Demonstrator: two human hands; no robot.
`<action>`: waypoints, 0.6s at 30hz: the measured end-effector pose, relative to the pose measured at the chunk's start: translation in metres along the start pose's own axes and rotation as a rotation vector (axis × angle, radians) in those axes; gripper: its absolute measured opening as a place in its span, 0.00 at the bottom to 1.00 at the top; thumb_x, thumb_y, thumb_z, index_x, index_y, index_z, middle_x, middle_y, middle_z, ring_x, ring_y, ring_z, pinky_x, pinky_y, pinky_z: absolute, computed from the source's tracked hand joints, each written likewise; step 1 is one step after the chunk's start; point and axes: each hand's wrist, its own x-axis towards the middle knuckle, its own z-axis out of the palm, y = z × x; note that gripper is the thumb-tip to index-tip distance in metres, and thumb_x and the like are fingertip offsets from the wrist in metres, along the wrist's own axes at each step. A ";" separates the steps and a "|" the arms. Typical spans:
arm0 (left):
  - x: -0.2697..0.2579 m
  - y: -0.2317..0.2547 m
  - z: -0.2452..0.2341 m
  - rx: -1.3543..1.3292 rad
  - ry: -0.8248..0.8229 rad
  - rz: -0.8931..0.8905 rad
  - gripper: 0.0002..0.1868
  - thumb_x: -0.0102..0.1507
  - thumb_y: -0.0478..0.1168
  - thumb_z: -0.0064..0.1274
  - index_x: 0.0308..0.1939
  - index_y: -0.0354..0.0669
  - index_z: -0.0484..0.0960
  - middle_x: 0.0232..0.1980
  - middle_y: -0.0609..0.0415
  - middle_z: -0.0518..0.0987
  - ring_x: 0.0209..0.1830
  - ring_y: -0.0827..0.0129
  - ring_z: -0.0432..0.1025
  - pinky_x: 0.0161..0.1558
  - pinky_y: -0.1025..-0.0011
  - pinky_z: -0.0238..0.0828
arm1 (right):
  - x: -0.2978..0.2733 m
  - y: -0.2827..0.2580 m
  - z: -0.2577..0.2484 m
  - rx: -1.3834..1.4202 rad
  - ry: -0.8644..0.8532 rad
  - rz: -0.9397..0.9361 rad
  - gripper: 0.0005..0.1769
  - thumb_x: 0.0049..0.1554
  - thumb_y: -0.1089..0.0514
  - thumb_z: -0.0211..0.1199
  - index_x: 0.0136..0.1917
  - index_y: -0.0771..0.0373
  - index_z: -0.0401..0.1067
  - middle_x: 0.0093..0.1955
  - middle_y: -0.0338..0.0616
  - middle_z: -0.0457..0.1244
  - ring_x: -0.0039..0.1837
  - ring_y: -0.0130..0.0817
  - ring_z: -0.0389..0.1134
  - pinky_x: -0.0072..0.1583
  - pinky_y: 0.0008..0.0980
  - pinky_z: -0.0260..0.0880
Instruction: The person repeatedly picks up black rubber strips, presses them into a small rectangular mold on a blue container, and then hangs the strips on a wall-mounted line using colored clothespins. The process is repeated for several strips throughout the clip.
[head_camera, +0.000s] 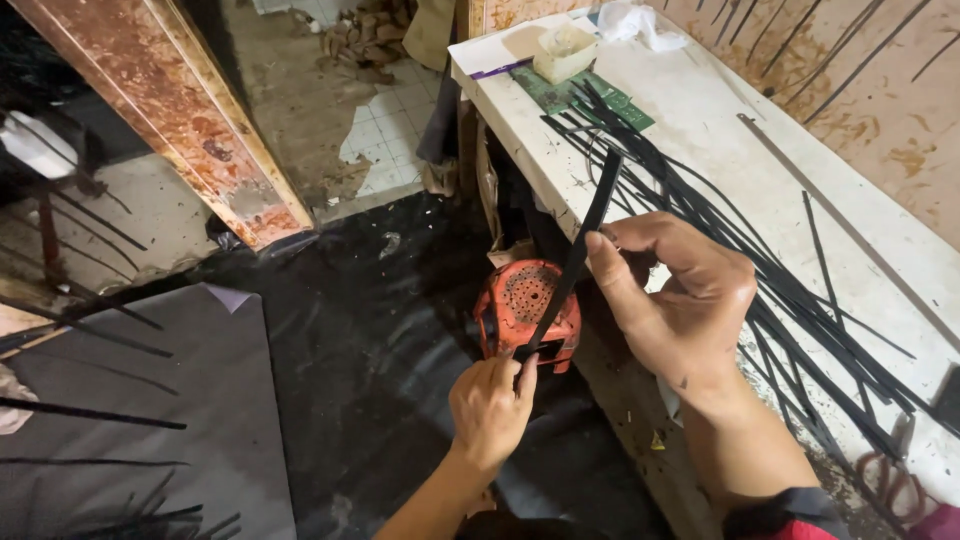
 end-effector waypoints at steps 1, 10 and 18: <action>-0.001 -0.003 0.002 0.012 0.008 -0.003 0.21 0.66 0.45 0.63 0.22 0.48 0.70 0.18 0.60 0.68 0.15 0.69 0.64 0.21 0.70 0.62 | 0.001 -0.001 0.003 -0.019 0.000 -0.003 0.08 0.62 0.69 0.65 0.41 0.74 0.74 0.42 0.54 0.70 0.43 0.38 0.73 0.47 0.29 0.74; -0.010 -0.022 0.009 0.053 0.046 -0.032 0.24 0.65 0.46 0.63 0.20 0.49 0.66 0.18 0.60 0.65 0.15 0.70 0.61 0.20 0.70 0.59 | 0.009 -0.010 0.016 -0.068 -0.019 -0.049 0.08 0.63 0.70 0.64 0.41 0.75 0.74 0.41 0.56 0.70 0.40 0.38 0.72 0.40 0.27 0.70; 0.005 -0.025 -0.011 0.059 0.110 -0.028 0.16 0.65 0.42 0.60 0.25 0.48 0.72 0.20 0.59 0.66 0.19 0.67 0.63 0.24 0.68 0.62 | 0.003 -0.010 0.014 -0.104 0.034 -0.027 0.09 0.63 0.70 0.65 0.41 0.76 0.73 0.41 0.57 0.69 0.41 0.40 0.72 0.43 0.30 0.73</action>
